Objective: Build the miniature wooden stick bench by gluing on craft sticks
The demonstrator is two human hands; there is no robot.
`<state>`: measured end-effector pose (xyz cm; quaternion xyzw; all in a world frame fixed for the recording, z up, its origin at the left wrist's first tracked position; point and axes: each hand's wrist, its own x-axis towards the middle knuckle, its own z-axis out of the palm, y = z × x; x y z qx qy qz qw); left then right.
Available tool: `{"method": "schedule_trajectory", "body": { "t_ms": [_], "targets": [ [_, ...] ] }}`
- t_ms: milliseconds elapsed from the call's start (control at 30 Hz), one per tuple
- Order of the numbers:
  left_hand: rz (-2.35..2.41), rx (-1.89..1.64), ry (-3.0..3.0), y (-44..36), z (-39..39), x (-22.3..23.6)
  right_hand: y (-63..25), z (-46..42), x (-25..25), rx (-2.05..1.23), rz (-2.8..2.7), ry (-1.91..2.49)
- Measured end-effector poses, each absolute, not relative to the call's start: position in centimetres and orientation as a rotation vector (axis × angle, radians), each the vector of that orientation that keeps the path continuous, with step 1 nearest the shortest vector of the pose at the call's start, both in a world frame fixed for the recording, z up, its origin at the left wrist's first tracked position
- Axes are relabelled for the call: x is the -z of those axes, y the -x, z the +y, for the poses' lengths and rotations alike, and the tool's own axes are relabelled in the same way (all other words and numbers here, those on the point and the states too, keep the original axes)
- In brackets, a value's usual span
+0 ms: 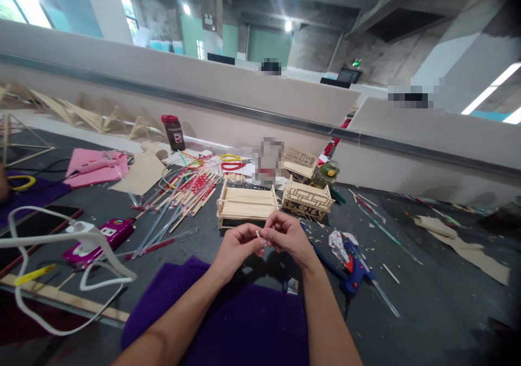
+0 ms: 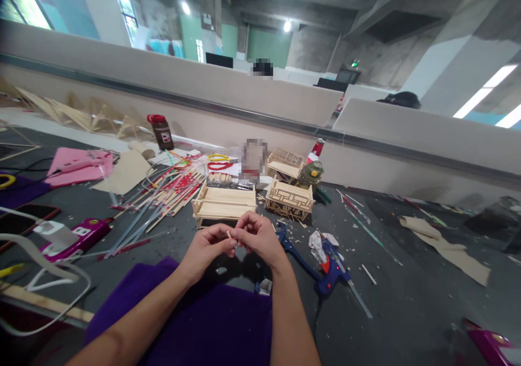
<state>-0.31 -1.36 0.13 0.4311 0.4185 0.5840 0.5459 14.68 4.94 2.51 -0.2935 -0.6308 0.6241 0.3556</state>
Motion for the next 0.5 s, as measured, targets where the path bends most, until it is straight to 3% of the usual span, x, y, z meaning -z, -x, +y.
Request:
{"method": "schedule_trajectory", "body": {
  "t_ms": [500],
  "targets": [
    [1.110,-1.489,-1.152,0.64,-1.10,0.32,-14.38,5.06,-2.22,-1.589,-1.559,0.731]
  ]
}}
